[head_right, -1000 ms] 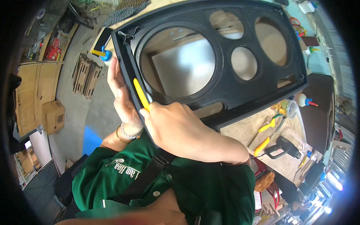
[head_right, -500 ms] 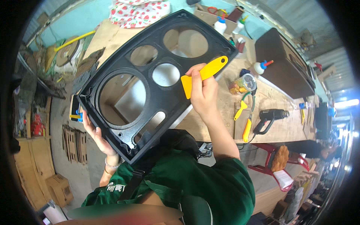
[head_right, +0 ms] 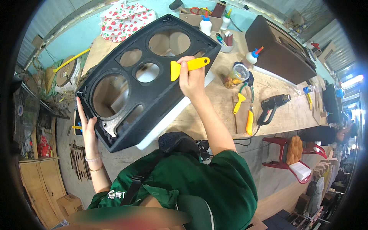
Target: The person applies a black fabric strip to the edges of a black plastic frame with circular cutouts. They use a yellow plastic scraper to press the fabric into place and a heat gun to warm the edges, repeating the process along the perimeter.
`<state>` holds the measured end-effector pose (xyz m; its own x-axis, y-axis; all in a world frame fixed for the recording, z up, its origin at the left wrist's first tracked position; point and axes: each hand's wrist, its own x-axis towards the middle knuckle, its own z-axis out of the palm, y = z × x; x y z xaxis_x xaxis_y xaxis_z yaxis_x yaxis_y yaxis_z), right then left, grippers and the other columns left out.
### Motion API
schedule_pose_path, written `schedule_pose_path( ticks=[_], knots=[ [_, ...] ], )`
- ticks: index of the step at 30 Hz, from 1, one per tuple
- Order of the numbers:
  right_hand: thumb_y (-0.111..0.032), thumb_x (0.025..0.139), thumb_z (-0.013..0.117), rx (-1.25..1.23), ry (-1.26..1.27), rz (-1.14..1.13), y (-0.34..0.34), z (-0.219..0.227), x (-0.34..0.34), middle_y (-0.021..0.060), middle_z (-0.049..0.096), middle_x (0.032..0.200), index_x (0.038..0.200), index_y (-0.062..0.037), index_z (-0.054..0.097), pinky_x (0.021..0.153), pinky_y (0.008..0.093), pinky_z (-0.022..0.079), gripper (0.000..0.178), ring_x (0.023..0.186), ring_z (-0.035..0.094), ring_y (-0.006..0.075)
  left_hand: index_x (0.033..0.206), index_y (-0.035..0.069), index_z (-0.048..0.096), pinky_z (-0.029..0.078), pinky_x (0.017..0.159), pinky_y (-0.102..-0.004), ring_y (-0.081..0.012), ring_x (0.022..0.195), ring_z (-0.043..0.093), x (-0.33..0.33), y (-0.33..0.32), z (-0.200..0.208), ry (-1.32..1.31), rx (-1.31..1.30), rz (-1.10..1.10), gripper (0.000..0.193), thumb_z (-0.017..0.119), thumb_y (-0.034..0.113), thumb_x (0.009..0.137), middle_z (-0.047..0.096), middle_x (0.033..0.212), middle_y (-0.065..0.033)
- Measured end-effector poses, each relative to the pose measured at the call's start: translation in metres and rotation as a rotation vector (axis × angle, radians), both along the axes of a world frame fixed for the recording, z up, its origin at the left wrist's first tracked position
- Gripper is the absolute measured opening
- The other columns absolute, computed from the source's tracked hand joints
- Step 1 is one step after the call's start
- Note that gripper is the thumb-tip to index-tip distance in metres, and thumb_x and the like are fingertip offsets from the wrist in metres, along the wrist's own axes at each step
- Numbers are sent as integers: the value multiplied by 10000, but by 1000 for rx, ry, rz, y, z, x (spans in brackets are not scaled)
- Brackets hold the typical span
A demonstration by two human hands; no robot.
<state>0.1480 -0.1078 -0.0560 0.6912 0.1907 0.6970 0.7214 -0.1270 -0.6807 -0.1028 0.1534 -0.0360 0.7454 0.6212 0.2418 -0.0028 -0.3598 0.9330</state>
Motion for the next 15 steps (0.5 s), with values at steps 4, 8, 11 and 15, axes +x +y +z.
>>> schedule_pose_path(
  ticks=[4, 8, 11, 15],
  knots=[
    [-48, 909, 553, -60, -79, -45, -7, 8, -35, 79, 655, 879, 930, -50, 628, 771, 399, 418, 78, 731, 568, 285, 1601, 113, 130, 90, 1206, -322, -213, 1533, 57, 3, 39, -5, -101, -52, -86, 942, 485, -9, 738, 87, 1667, -100],
    [-58, 880, 598, -202, -149, -93, -24, 13, -86, 49, 681, 911, 984, -70, 621, 788, 362, 401, 108, 710, 588, 238, 1603, 111, 103, 76, 1222, -344, -242, 1531, 82, 9, 76, -7, -72, 42, -224, 985, 545, 116, 722, 104, 1653, -159],
    [-93, 881, 632, -242, -148, -43, -39, 19, -118, 42, 695, 900, 1029, -81, 620, 794, 356, 413, 149, 743, 638, 219, 1600, 101, 109, 61, 1228, -352, -230, 1532, 72, 17, 93, -7, -50, 73, -317, 1003, 556, 130, 703, 93, 1662, -113],
    [-146, 896, 669, -234, 74, 207, -66, 35, -121, 74, 704, 899, 1078, -101, 682, 739, 362, 520, 188, 734, 672, 251, 1576, 72, 220, 81, 1228, -366, -227, 1525, 125, 27, 101, 5, 92, 166, -378, 835, 546, 77, 807, 185, 1643, -123]
  ],
)
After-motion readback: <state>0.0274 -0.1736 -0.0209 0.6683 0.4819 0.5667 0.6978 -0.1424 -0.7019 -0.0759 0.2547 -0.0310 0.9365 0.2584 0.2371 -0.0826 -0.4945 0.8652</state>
